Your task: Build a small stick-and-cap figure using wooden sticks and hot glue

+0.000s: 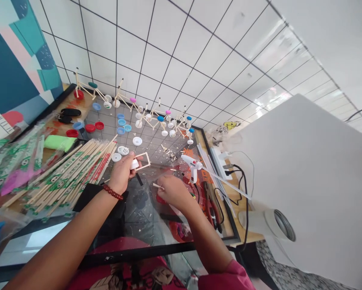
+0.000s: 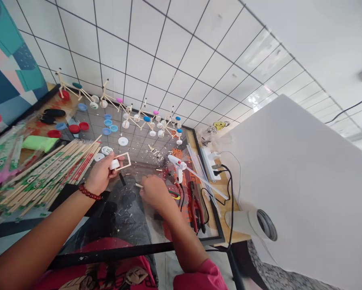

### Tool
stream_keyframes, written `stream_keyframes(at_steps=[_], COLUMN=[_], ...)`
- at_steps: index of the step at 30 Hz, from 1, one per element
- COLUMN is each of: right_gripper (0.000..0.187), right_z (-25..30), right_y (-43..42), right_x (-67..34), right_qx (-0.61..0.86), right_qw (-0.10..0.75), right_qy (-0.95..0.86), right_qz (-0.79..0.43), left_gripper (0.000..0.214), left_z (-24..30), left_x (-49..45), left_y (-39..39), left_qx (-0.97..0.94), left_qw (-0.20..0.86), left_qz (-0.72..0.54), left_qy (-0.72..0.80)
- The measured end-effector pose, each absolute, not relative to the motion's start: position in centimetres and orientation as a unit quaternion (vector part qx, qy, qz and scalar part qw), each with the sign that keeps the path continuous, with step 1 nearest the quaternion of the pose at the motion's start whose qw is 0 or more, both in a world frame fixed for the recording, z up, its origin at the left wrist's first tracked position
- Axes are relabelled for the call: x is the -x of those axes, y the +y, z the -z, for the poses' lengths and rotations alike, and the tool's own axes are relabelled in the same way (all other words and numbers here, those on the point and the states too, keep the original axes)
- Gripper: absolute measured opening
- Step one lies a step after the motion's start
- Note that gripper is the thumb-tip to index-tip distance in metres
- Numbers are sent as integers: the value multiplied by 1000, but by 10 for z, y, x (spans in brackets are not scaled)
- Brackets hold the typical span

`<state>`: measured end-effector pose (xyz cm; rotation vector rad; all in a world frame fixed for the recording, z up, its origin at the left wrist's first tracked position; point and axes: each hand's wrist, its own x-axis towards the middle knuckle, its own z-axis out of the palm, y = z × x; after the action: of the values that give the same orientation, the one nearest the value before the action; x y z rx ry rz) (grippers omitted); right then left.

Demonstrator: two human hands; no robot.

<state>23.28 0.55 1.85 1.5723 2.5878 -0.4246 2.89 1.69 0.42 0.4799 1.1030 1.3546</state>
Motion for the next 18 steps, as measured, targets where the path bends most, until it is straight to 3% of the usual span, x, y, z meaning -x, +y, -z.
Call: stream_keyframes(at_steps=[6, 12, 18], right_gripper=[6, 11, 25], right_z=[5, 19, 20], right_y=[26, 25, 29], right_x=[-238, -234, -240], right_qx=[-521, -524, -523], right_qw=[-250, -332, -395], right_qy=[746, 707, 596], right_qz=[330, 339, 464], left_gripper=[42, 32, 28], left_z=[-4, -9, -9], left_x=[-28, -25, -20], left_y=[17, 15, 18], left_qx=[-205, -176, -125], left_qw=[632, 700, 717], left_qz=[-595, -589, -593], left_qy=[452, 364, 344])
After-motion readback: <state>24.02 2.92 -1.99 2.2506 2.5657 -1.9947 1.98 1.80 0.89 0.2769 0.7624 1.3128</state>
